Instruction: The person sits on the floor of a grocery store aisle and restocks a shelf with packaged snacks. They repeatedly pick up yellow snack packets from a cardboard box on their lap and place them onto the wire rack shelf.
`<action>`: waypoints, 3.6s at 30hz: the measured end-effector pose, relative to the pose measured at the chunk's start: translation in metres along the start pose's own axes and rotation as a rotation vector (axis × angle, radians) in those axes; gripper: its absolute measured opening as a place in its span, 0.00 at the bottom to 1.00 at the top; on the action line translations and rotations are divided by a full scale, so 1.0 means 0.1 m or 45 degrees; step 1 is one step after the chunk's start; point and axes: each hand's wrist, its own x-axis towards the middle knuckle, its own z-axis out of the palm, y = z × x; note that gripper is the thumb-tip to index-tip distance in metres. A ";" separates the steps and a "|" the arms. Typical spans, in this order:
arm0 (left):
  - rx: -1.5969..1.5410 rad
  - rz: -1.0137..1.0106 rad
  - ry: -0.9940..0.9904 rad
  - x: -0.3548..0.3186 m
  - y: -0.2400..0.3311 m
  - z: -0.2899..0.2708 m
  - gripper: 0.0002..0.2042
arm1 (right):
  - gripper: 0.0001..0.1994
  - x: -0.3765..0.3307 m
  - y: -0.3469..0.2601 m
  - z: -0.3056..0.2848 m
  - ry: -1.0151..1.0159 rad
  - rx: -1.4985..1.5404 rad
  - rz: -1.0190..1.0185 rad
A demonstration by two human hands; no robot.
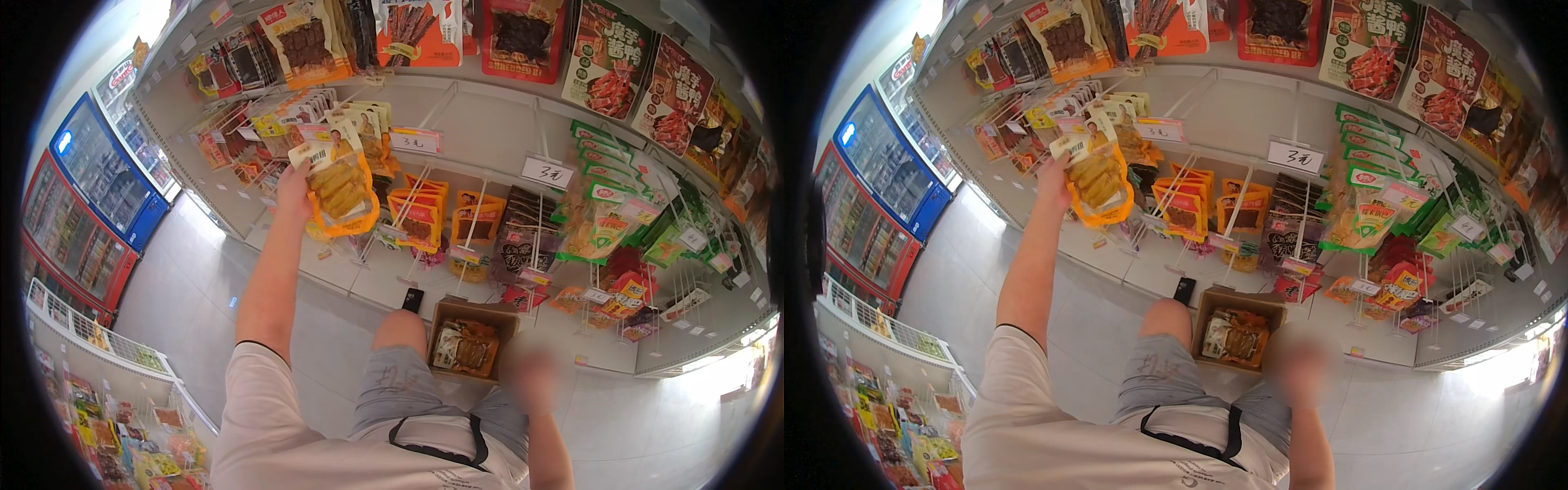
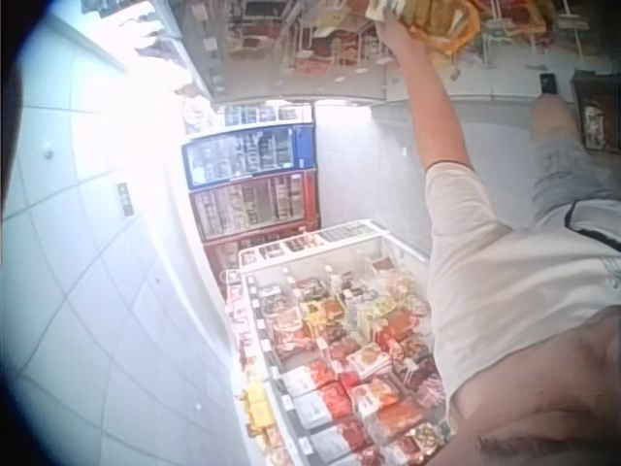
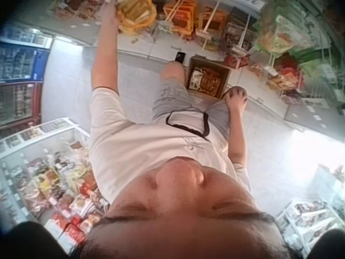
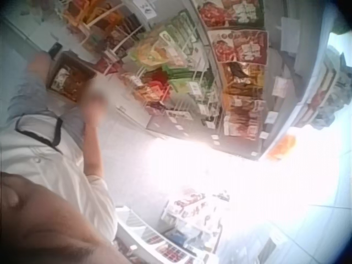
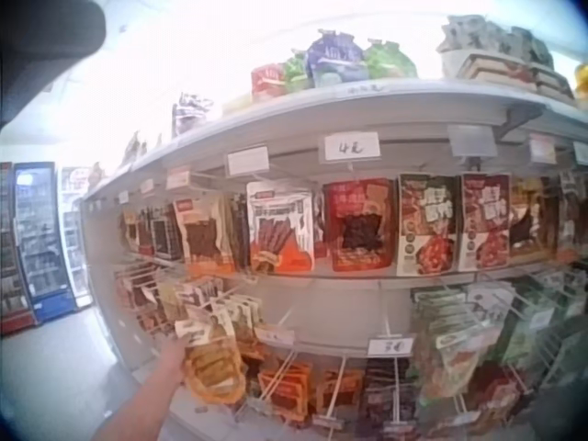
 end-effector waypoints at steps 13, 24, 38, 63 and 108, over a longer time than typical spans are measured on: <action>0.481 0.272 -0.034 0.25 -0.21 -0.10 0.16 | 0.16 -0.02 0.11 0.21 -0.009 -0.235 -0.118; 0.708 0.210 0.138 0.29 -0.02 0.13 0.27 | 0.14 0.02 0.03 0.09 -0.058 -0.358 -0.261; 0.493 0.361 0.003 0.10 0.24 0.08 0.27 | 0.15 -0.02 0.10 0.21 0.005 -0.386 -0.269; 0.365 0.378 -0.221 0.40 -0.08 0.11 0.16 | 0.19 0.19 -0.31 -0.25 -0.350 0.079 0.442; 1.853 0.700 -1.156 -2.33 -2.93 -0.87 0.16 | 0.11 0.48 -0.16 -0.19 -0.219 -0.264 -0.169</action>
